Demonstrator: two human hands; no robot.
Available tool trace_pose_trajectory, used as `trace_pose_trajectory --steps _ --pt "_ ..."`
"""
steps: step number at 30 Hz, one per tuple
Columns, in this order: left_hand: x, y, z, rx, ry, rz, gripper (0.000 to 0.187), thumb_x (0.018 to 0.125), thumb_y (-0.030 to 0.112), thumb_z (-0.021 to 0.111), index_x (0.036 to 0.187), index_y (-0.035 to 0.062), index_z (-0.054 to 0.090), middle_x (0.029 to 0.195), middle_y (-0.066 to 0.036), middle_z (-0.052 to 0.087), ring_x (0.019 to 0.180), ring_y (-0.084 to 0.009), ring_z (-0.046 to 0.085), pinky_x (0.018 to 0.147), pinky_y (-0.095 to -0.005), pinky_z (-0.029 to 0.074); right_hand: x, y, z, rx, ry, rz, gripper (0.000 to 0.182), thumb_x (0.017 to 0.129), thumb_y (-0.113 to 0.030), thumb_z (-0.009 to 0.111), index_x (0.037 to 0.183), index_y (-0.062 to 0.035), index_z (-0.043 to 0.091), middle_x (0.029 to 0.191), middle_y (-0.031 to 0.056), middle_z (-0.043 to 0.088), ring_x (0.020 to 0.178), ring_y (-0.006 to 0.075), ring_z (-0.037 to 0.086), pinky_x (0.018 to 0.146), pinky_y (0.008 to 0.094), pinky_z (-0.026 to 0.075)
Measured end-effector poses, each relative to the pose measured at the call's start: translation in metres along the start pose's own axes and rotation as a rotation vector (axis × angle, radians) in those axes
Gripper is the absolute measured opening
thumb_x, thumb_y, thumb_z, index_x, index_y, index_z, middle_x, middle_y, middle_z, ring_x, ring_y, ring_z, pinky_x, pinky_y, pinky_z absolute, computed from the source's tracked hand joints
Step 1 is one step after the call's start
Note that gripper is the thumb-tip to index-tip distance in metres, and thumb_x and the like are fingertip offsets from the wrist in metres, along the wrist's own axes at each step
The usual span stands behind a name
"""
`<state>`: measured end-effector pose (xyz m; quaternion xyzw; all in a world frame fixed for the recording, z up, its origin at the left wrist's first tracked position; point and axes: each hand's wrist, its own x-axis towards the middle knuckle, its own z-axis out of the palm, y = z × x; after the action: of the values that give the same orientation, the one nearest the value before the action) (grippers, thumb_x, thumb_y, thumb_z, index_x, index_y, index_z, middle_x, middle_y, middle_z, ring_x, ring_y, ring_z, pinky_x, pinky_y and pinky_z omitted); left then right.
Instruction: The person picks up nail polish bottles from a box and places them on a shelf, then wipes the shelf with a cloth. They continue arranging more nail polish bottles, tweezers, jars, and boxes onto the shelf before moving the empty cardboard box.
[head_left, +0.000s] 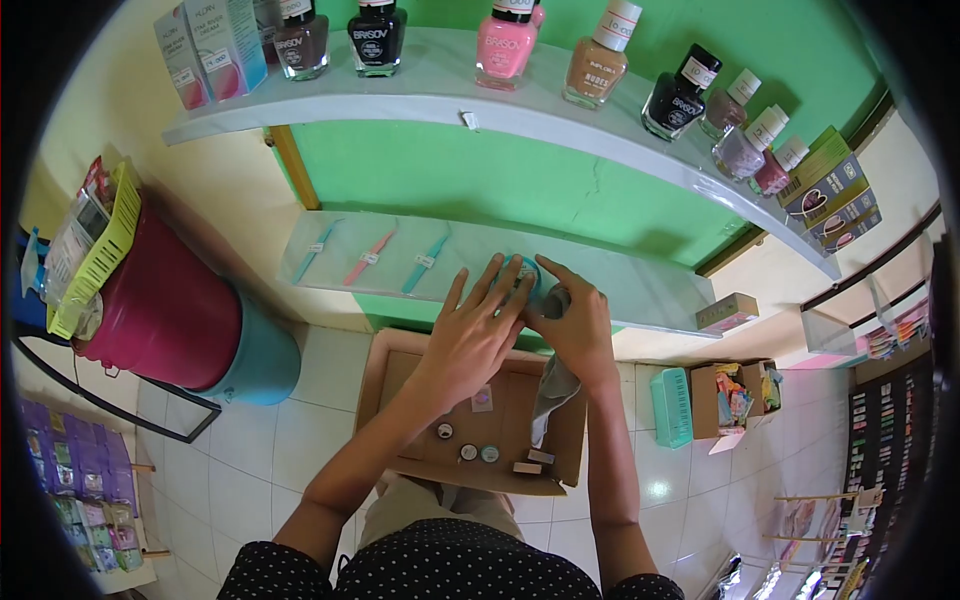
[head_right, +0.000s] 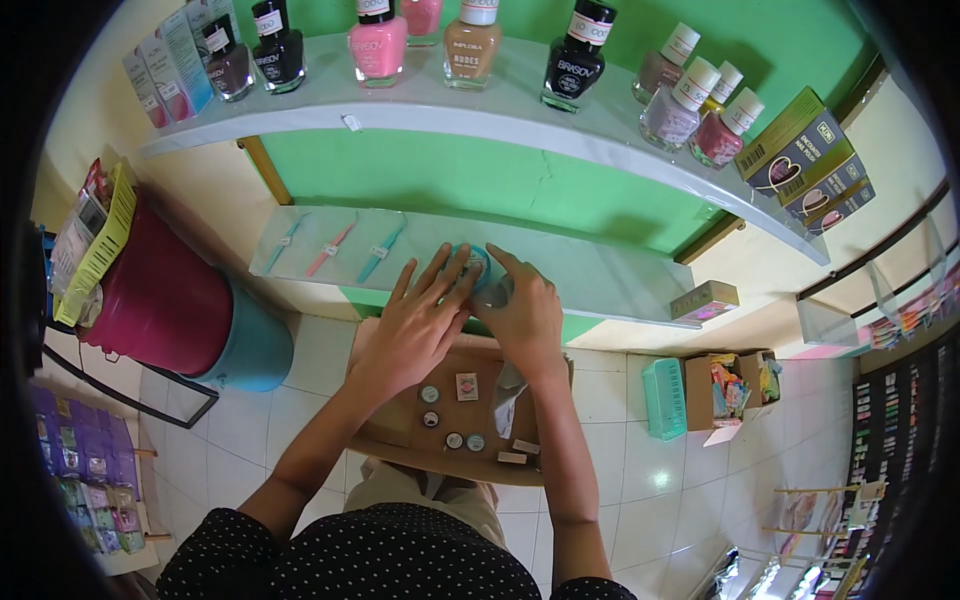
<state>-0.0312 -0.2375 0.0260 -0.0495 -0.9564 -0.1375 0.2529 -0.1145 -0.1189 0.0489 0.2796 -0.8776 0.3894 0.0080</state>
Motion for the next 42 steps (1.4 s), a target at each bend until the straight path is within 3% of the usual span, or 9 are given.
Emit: trace_pose_trajectory --steps 6,10,16,20,25,29,31,33,42 --pt "0.001 -0.006 -0.005 0.059 -0.059 -0.006 0.048 0.08 0.013 0.049 0.126 0.0077 0.034 0.132 -0.012 0.031 0.122 -0.0285 0.03 0.098 -0.0475 0.024 -0.046 0.014 -0.018 0.316 0.011 0.098 0.051 0.058 -0.01 0.074 0.107 -0.0066 0.057 0.062 0.0012 0.045 0.056 0.0091 0.037 0.053 0.0227 0.036" --pt "0.001 -0.01 -0.006 0.065 -0.066 -0.024 0.051 0.08 0.012 0.049 0.128 0.0094 0.032 0.133 -0.012 0.029 0.123 -0.0277 0.029 0.098 -0.047 0.023 -0.085 0.037 -0.018 0.346 0.053 0.08 0.045 0.06 -0.01 0.074 0.102 -0.0049 0.059 0.063 -0.0021 0.047 0.057 0.0062 0.039 0.054 0.0198 0.036" --pt "-0.004 -0.009 -0.005 0.132 -0.135 0.011 0.051 0.081 0.018 0.05 0.127 0.0067 0.032 0.132 -0.014 0.03 0.122 -0.0289 0.03 0.097 -0.0489 0.023 -0.146 0.077 -0.008 0.448 -0.054 0.404 0.038 0.061 -0.008 0.072 0.097 -0.0036 0.06 0.061 -0.0009 0.051 0.06 0.005 0.045 0.056 0.0202 0.039" --pt "-0.035 -0.01 0.008 -0.173 0.332 0.076 0.056 0.077 0.013 0.054 0.126 0.0006 0.03 0.13 -0.024 0.03 0.121 -0.041 0.027 0.098 -0.0515 0.018 -0.2 0.154 0.029 0.428 -0.055 0.681 0.032 0.062 -0.014 0.071 0.091 -0.0043 0.063 0.064 0.0041 0.056 0.065 0.0113 0.055 0.061 0.0255 0.044" --pt "-0.141 0.006 0.054 -0.238 -0.079 0.077 0.05 0.075 0.006 0.05 0.119 -0.0027 0.03 0.124 -0.025 0.038 0.121 -0.039 0.029 0.098 -0.0532 0.014 -0.255 0.248 0.123 0.208 -0.036 0.729 0.029 0.061 -0.022 0.07 0.083 -0.0049 0.065 0.072 0.0112 0.061 0.075 0.0243 0.061 0.069 0.0322 0.047" --pt "-0.213 0.009 0.076 -0.24 -0.384 -0.14 0.051 0.077 0.005 0.05 0.123 0.0 0.029 0.126 -0.02 0.037 0.121 -0.0372 0.029 0.1 -0.0505 0.016 -0.267 0.283 0.226 -0.217 -0.452 0.776 0.026 0.068 -0.02 0.064 0.091 -0.0078 0.062 0.085 0.0143 0.06 0.078 0.0282 0.061 0.07 0.0349 0.049" --pt "-0.241 0.006 0.08 -0.215 -0.476 -0.201 0.052 0.076 0.005 0.05 0.124 0.0002 0.029 0.127 -0.019 0.036 0.122 -0.036 0.028 0.1 -0.0498 0.015 -0.274 0.304 0.269 -0.467 -0.775 0.61 0.025 0.077 -0.012 0.051 0.102 -0.0102 0.056 0.097 0.0176 0.056 0.078 0.0297 0.061 0.065 0.0351 0.051" --pt "-0.26 0.0 0.077 -0.162 -0.638 -0.336 0.052 0.075 0.003 0.049 0.124 -0.0001 0.03 0.127 -0.018 0.036 0.123 -0.0347 0.026 0.1 -0.0496 0.014 -0.284 0.321 0.305 -0.473 -0.72 0.668 0.028 0.079 -0.013 0.049 0.106 -0.0118 0.052 0.101 0.0186 0.053 0.077 0.0307 0.061 0.061 0.0372 0.052" --pt "-0.284 0.0 0.098 -0.159 -0.652 -0.444 0.053 0.075 0.003 0.049 0.125 0.0 0.03 0.125 -0.015 0.038 0.12 -0.0327 0.031 0.099 -0.0504 0.018 -0.304 0.355 0.347 -0.506 -0.747 0.646 0.041 0.082 -0.015 0.044 0.121 -0.0234 0.034 0.107 0.0196 0.047 0.07 0.0336 0.061 0.047 0.0458 0.05"
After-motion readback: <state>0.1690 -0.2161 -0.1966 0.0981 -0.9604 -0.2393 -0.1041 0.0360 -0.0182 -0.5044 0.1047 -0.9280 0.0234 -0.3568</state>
